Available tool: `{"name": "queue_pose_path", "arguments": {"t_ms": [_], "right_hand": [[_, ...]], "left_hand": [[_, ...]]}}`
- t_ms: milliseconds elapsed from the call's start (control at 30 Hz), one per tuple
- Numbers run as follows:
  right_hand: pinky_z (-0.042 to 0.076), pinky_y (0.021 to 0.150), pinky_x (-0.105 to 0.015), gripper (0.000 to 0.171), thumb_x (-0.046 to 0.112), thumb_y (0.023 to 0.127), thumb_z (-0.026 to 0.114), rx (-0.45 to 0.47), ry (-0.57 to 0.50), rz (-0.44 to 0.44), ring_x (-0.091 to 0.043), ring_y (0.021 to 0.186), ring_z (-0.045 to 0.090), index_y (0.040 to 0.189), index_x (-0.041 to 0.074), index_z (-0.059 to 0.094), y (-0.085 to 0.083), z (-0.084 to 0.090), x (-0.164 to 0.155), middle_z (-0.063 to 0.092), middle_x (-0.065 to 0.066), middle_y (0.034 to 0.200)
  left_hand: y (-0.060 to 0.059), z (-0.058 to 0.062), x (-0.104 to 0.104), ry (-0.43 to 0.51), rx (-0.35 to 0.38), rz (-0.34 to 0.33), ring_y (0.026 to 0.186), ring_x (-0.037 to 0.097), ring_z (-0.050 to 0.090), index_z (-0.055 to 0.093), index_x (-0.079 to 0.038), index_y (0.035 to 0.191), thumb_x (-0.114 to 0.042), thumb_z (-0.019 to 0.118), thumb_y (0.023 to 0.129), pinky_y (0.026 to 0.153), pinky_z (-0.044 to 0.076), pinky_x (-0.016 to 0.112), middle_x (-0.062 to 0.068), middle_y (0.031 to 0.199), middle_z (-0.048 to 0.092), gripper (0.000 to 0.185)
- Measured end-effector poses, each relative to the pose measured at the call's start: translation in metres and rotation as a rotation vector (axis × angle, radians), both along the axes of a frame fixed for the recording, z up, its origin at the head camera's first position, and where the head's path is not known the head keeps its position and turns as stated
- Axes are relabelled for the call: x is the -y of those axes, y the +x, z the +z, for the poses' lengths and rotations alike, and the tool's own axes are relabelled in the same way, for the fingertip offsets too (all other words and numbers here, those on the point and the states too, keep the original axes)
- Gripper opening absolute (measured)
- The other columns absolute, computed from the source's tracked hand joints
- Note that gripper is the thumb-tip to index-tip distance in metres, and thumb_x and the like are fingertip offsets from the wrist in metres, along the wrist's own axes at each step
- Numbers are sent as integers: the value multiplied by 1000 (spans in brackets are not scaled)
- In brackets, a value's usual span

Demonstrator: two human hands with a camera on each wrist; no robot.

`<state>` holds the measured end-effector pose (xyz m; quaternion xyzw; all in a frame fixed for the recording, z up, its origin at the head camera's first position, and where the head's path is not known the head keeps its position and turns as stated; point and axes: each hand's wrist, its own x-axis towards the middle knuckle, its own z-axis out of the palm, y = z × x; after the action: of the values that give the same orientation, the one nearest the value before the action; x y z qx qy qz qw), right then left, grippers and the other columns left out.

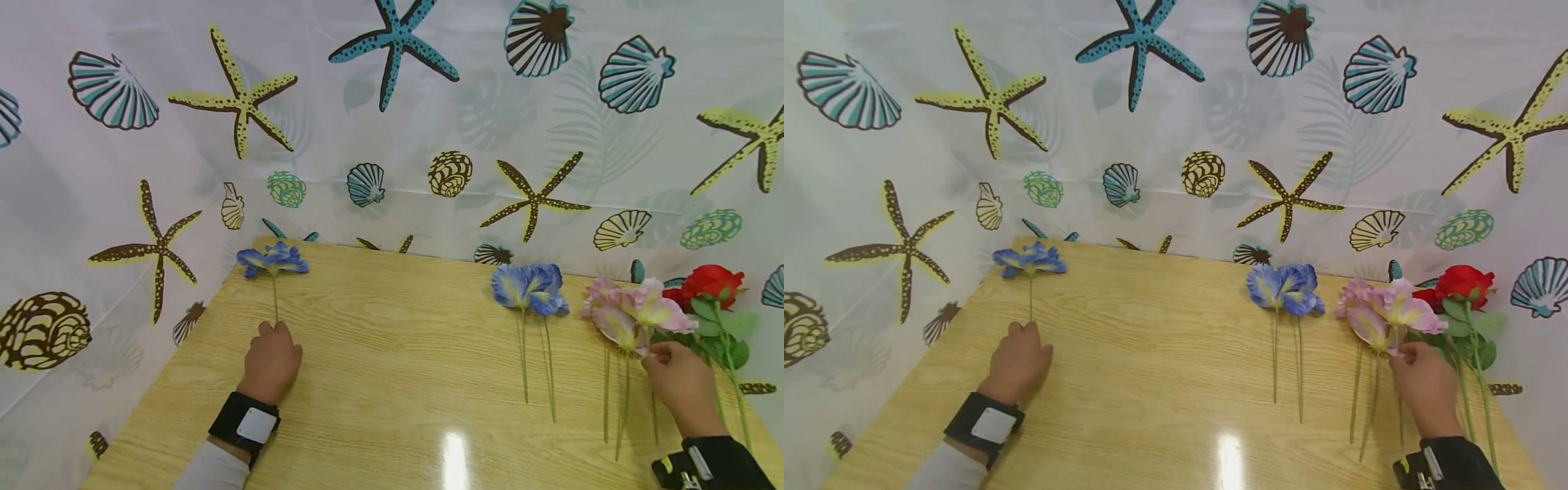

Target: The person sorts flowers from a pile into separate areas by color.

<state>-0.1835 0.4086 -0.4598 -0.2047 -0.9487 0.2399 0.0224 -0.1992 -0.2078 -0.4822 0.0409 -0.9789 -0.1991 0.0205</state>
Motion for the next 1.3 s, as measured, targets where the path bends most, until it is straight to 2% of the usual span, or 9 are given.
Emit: {"name": "queue_pose_path", "arguments": {"t_ms": [167,367,567,633,733,900,1000,1133,1300], "right_hand": [[48,64,-46,44,21,98,53,46,-22,11,-44,89,58,122,-17,50,1,-3,0,57,-36,107],[48,68,-49,52,27,100,48,80,-51,-21,-47,95,56,125,-18,47,5,-2,-1,53,-38,114],[46,63,-46,50,29,101,47,9,-14,-48,-44,88,57,121,-17,51,9,6,1,56,-36,109],[44,60,-43,48,28,101,47,-20,1,-55,-42,85,57,119,-16,52,10,9,3,57,-35,107],[41,59,-40,47,28,102,46,-49,-10,-77,-41,85,56,120,-14,53,12,15,6,57,-34,109],[41,57,-38,45,30,102,46,-112,-19,-83,-41,87,56,121,-10,55,17,22,14,57,-34,114],[42,56,-36,43,29,101,47,-157,-28,-68,-41,89,57,120,-8,58,19,23,23,59,-32,114],[43,55,-34,40,27,100,49,-203,-41,-42,-40,93,57,119,-6,60,21,26,35,63,-29,111],[46,59,-39,46,33,102,47,-169,-63,-7,-43,100,57,125,-5,59,22,31,46,61,-30,117]], "left_hand": [[1,0,1,-2,12,-10,70,47,58,53,20,106,-6,64,91,59,51,57,32,89,50,32],[1,-2,1,-58,-74,-14,64,46,60,55,18,92,4,53,93,55,52,56,27,76,55,14],[-4,-5,8,-59,-76,-25,60,42,62,56,11,77,8,47,91,52,51,53,22,65,57,17],[-6,-8,12,-39,-57,-47,61,41,62,57,11,79,7,47,91,52,51,52,21,66,57,16],[-6,-11,18,13,-19,-87,70,42,64,61,14,93,8,47,88,58,52,51,24,76,62,16],[-8,-9,19,161,93,-145,83,37,62,52,17,129,9,45,87,78,50,51,28,98,65,44],[-7,-5,11,240,150,-153,74,29,55,48,14,135,8,47,84,73,48,45,20,89,64,51],[-4,-5,-2,321,163,-151,68,22,50,50,9,136,7,51,86,64,42,36,9,83,57,51],[1,-8,-20,433,173,-149,70,19,49,51,3,137,8,55,86,64,41,33,8,91,56,52]]}}
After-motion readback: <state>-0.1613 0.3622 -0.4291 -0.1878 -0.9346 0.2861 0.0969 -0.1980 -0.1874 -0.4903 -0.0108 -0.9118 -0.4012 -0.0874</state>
